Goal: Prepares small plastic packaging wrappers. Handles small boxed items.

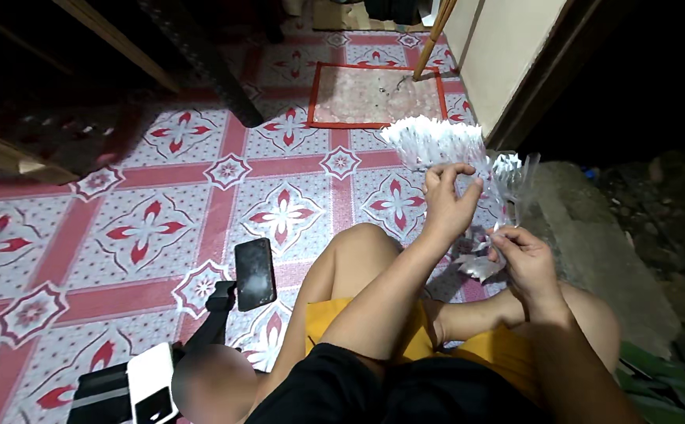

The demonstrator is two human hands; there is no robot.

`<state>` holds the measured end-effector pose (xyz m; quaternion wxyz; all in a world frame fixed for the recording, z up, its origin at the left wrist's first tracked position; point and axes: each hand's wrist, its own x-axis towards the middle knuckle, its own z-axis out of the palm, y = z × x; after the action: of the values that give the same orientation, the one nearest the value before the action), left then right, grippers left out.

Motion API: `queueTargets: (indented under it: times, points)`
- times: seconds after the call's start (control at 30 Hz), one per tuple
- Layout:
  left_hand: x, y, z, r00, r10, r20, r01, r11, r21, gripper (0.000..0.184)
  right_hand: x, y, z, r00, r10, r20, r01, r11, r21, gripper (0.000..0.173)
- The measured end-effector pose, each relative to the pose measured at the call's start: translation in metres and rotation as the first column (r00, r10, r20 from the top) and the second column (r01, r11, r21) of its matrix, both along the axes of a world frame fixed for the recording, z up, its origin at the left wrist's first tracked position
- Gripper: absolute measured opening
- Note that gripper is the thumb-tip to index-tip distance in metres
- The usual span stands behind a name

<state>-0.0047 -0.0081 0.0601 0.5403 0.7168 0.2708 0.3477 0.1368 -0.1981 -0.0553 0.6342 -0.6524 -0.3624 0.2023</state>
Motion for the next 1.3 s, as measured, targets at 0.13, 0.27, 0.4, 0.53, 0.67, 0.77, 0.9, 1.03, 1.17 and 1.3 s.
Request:
queueTargets:
  times: [0.13,0.27,0.4,0.53,0.67,0.77,0.9,1.03,1.17,1.3]
  points:
    - [-0.003,-0.012,0.008,0.987,0.097,-0.125,-0.066,0.970,0.233,0.024,0.000,0.001,-0.005,0.990,-0.056,0.129,0.065,0.995,-0.070,0.013]
    - [-0.008,-0.007,0.015,0.953,0.088,-0.291,-0.004,0.961,0.277,0.043,-0.001,0.002,-0.009,0.985,-0.083,0.153,0.097,0.991,-0.087,0.014]
    - [-0.009,0.002,0.009,0.997,0.073,-0.038,-0.049,0.896,0.442,0.022,-0.002,0.003,-0.011,0.983,-0.097,0.158,0.112,0.990,-0.088,0.014]
    - [-0.009,0.000,0.016,0.933,-0.347,-0.096,0.354,0.933,0.065,0.025,-0.003,0.004,-0.009,0.980,-0.093,0.175,0.113,0.988,-0.108,0.012]
    - [-0.004,-0.006,0.013,0.895,-0.421,-0.150,0.415,0.907,-0.071,0.024,-0.007,0.004,-0.005,0.980,-0.078,0.181,0.101,0.988,-0.121,0.012]
    - [-0.003,-0.004,0.013,0.884,-0.446,-0.141,0.426,0.892,-0.150,0.025,-0.008,0.004,-0.005,0.981,-0.065,0.181,0.091,0.986,-0.142,0.012]
    - [-0.002,-0.001,0.013,0.874,-0.470,-0.126,0.442,0.875,-0.196,0.022,-0.009,0.005,-0.008,0.984,-0.041,0.176,0.070,0.985,-0.159,0.011]
    - [-0.004,-0.002,0.013,0.895,-0.440,-0.069,0.426,0.891,-0.154,0.030,-0.010,0.008,-0.010,0.987,-0.036,0.154,0.070,0.972,-0.226,0.011]
    - [-0.007,-0.003,0.015,0.912,-0.410,-0.011,0.409,0.911,-0.043,0.026,-0.010,0.008,-0.013,0.992,-0.042,0.120,0.077,0.950,-0.302,0.013]
    - [-0.004,-0.003,0.009,0.928,-0.372,-0.003,0.372,0.928,0.025,0.023,-0.013,0.008,-0.012,0.993,-0.038,0.112,0.071,0.950,-0.305,0.012]
